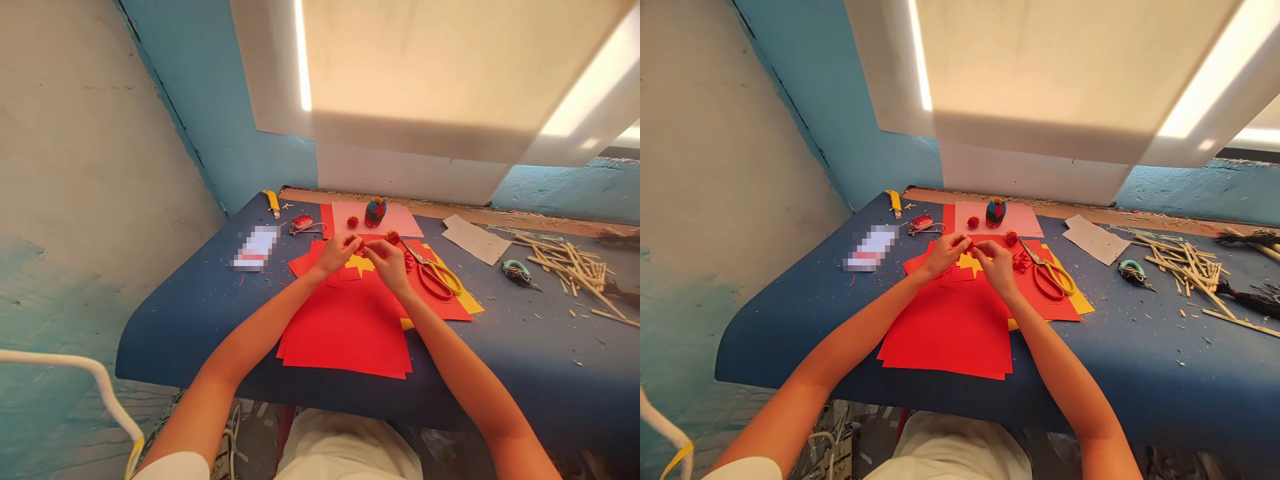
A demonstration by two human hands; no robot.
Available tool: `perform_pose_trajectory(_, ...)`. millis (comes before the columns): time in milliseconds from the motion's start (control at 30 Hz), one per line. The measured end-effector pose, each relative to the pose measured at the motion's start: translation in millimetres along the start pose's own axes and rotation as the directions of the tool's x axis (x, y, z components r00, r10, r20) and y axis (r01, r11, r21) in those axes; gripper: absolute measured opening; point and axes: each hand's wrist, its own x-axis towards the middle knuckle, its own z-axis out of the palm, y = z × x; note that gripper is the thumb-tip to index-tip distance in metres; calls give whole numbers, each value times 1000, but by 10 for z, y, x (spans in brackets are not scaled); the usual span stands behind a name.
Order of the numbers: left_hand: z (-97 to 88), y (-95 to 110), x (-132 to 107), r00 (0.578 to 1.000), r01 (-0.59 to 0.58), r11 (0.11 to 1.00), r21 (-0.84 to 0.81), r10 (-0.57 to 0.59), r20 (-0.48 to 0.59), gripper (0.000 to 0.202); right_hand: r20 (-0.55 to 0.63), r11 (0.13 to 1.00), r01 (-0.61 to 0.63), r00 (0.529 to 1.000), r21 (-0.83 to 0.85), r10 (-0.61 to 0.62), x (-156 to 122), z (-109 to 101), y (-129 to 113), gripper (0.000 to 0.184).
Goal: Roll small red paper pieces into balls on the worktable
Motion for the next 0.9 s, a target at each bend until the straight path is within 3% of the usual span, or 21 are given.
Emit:
perform_pose_trajectory(133, -14, 8, -27, 977, -186, 966, 181, 201, -66, 16, -21, 996, -52, 998, 68, 54, 10, -14, 18, 19)
perform_pose_trajectory(233, -25, -13, -39, 964, -245, 929, 276, 263, -30, 19, -20, 995, -20, 1000, 102, 22, 12, -5, 53, 19)
perform_pose_trajectory(367, -3, -31, -40, 969, -249, 955, 160, 246, 39, 26, -22, 995, 26, 999, 99, -24, 21, -18, 77, 21)
perform_pose_trajectory(467, 35, -63, -27, 975, -223, 972, 73, 221, 34, 25, -72, 1000, 29, 997, 3, -29, 25, -41, 86, 24)
perform_pose_trajectory(567, 60, -114, -12, 991, -127, 992, -6, 127, 45, 24, -126, 996, 32, 991, -81, -42, 27, -38, 118, 26)
perform_pose_trajectory(667, 55, -132, -3, 994, -15, 999, -47, 20, 104, 23, -76, 986, 78, 993, -146, -90, 57, -33, 156, 24)
perform_pose_trajectory(800, 3, -88, 8, 992, 29, 990, 136, -45, 117, 25, 26, 892, 211, 975, -401, -220, 166, -235, 121, 23)
perform_pose_trajectory(833, -14, -79, 13, 993, 29, 977, 209, -52, 106, 26, -4, 863, 205, 972, -462, -233, 196, -339, 96, 23)
perform_pose_trajectory(900, -49, -78, 26, 993, 32, 935, 353, -69, 92, 27, -134, 801, 79, 972, -594, -195, 240, -585, 47, 24)
